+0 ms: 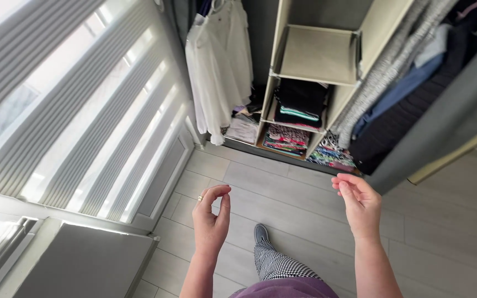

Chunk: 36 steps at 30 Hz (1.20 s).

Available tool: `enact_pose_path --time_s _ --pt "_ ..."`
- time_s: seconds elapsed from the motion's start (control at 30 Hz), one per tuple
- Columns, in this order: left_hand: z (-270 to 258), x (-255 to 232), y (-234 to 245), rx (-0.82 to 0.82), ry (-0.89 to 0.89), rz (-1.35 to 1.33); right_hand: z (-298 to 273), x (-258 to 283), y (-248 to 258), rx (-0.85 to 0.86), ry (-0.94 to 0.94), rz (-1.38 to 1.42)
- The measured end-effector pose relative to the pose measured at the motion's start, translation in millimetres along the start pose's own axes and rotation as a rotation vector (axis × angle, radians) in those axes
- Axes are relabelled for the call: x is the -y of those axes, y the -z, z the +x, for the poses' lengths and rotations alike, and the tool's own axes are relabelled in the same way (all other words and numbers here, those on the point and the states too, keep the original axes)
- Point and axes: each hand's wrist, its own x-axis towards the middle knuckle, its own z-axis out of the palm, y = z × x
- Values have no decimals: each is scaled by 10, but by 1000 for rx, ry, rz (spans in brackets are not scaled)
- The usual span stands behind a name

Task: The person removes several garments from a closet on hangers and places them on a bed. The person handles a green top, a dark blue patterned top, a red top, a maroon top, a white top, and a white dress, placing each on a growing pile on the bed.

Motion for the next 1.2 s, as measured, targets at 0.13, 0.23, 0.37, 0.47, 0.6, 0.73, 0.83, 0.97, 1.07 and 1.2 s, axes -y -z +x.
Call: enact_pose_path --time_s 0.13,0.23,0.37,0.47,0.6,0.73,0.83,0.97,1.07,1.2 --pt "531 32 -107 -28 21 12 584 -21 -302 36 2 28" --pt "1001 16 -234 -38 -9 5 1053 -3 -504 38 11 33" --pt "1568 41 -388 -64 -53 22 1658 -48 -801 54 9 62" --pt "1856 147 -463 -81 -65 40 2006 -58 -1056 74 -21 66" --pt "2094 311 -448 -108 17 75 2346 -152 -1455 135 -14 78" --pt "2314 530 -366 -164 98 105 2624 -224 -1904 200 -19 112" --pt "2530 652 -298 -171 135 106 2818 -191 -2274 242 6 84" --pt "2916 860 -243 -170 106 92 3136 -152 -2835 268 11 89" --pt "3290 1004 -180 -147 3 69 3407 -108 -3311 277 19 59" --pt "3802 1136 -63 -90 28 50 3817 -63 -4016 260 11 22"
